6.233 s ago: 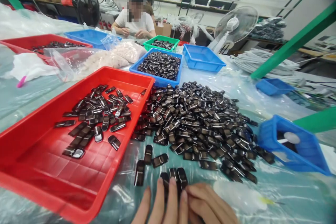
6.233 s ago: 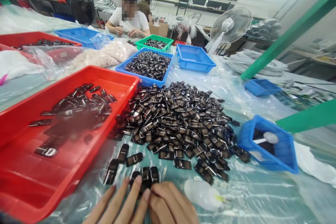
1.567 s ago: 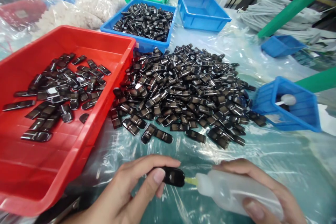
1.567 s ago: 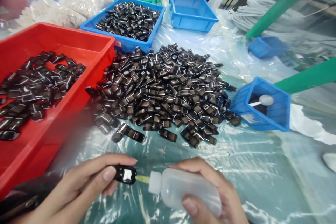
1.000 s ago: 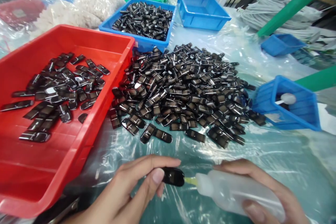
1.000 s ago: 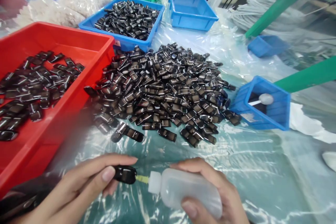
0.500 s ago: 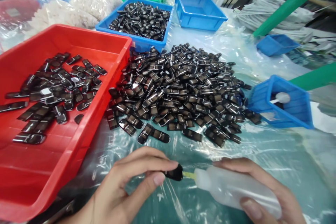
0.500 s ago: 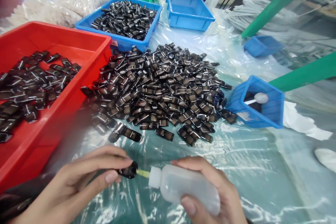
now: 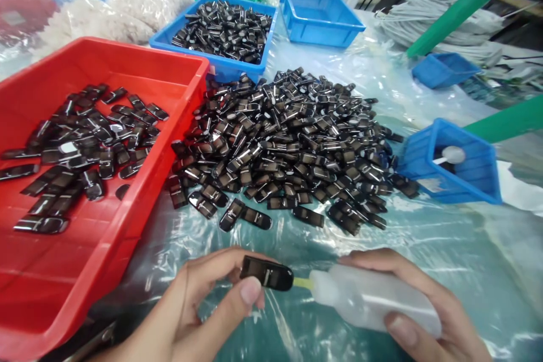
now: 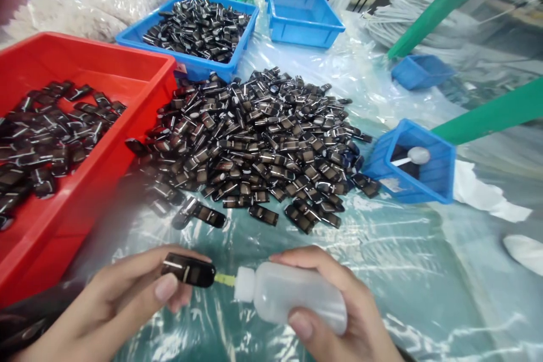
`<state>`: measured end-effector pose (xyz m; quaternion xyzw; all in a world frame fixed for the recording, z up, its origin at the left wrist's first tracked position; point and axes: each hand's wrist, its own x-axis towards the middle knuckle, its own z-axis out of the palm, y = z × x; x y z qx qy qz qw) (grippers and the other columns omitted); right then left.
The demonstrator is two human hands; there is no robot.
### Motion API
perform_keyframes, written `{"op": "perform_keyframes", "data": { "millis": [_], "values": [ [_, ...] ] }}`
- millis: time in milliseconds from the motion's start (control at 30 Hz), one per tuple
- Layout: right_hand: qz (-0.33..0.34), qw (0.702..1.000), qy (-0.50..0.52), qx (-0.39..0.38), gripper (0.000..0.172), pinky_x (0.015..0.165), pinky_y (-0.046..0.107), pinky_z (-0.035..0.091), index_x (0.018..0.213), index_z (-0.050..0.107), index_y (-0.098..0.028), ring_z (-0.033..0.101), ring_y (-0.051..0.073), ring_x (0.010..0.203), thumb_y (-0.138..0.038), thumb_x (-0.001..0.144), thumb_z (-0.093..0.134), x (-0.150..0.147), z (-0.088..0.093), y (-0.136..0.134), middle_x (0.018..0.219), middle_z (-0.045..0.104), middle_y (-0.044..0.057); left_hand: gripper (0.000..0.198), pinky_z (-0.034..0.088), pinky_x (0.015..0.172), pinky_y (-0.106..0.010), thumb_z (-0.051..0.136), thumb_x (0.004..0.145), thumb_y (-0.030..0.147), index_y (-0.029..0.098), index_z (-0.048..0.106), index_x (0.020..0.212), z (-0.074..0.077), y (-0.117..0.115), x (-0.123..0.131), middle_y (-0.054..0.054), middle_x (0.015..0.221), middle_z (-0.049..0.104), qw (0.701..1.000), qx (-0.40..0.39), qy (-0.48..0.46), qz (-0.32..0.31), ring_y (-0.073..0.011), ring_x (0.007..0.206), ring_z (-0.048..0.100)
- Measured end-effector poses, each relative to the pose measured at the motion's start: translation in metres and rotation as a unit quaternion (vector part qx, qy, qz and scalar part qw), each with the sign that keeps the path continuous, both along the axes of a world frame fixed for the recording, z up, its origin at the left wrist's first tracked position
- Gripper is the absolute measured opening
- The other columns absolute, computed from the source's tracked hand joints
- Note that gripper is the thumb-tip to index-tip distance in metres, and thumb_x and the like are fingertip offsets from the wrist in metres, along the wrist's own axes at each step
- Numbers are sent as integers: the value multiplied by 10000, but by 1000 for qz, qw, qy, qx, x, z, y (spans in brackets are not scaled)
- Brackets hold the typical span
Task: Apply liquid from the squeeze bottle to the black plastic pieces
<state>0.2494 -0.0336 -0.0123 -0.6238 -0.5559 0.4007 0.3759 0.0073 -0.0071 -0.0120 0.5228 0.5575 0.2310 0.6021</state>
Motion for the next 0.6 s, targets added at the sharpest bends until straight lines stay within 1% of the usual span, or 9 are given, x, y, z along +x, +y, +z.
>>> {"op": "perform_keyframes", "data": {
  "millis": [133, 233, 300, 433, 600],
  "values": [
    [7, 1000, 11, -7, 330, 422, 165, 500, 909, 719, -363, 662, 130, 506, -641, 754, 633, -1, 1, 2, 738, 740, -28, 222, 505, 657, -163, 549, 882, 361, 321, 709, 1030, 1, 0, 4, 60, 650, 656, 998, -5, -55, 29, -112, 631, 617],
    [17, 999, 22, -21, 318, 428, 154, 495, 924, 714, -384, 648, 117, 491, -639, 752, 636, -1, 1, 2, 738, 742, -39, 260, 489, 680, -148, 565, 887, 333, 373, 665, 1124, 0, 0, 5, 77, 667, 645, 996, -1, -74, 50, -93, 627, 604],
    [17, 999, 30, -28, 323, 433, 155, 500, 934, 712, -382, 652, 119, 503, -640, 756, 631, -1, 0, 2, 753, 740, -38, 275, 476, 680, -136, 562, 898, 304, 399, 643, 1143, -1, -1, 4, 83, 695, 646, 995, 3, -89, 47, -81, 631, 598],
    [4, 999, 28, -26, 327, 457, 161, 512, 933, 710, -363, 674, 129, 562, -634, 791, 597, -1, 0, 1, 791, 726, -29, 200, 458, 651, -126, 533, 919, 291, 366, 690, 1018, 0, 0, 2, 74, 680, 649, 994, 5, -106, 22, -78, 630, 583],
    [3, 998, 40, -47, 338, 463, 166, 506, 918, 711, -346, 667, 136, 571, -638, 775, 615, -5, 1, 1, 769, 716, -20, 175, 471, 628, -141, 561, 907, 363, 330, 713, 986, -1, 2, 2, 62, 646, 674, 989, -29, -140, 25, -89, 607, 575]
  ]
}}
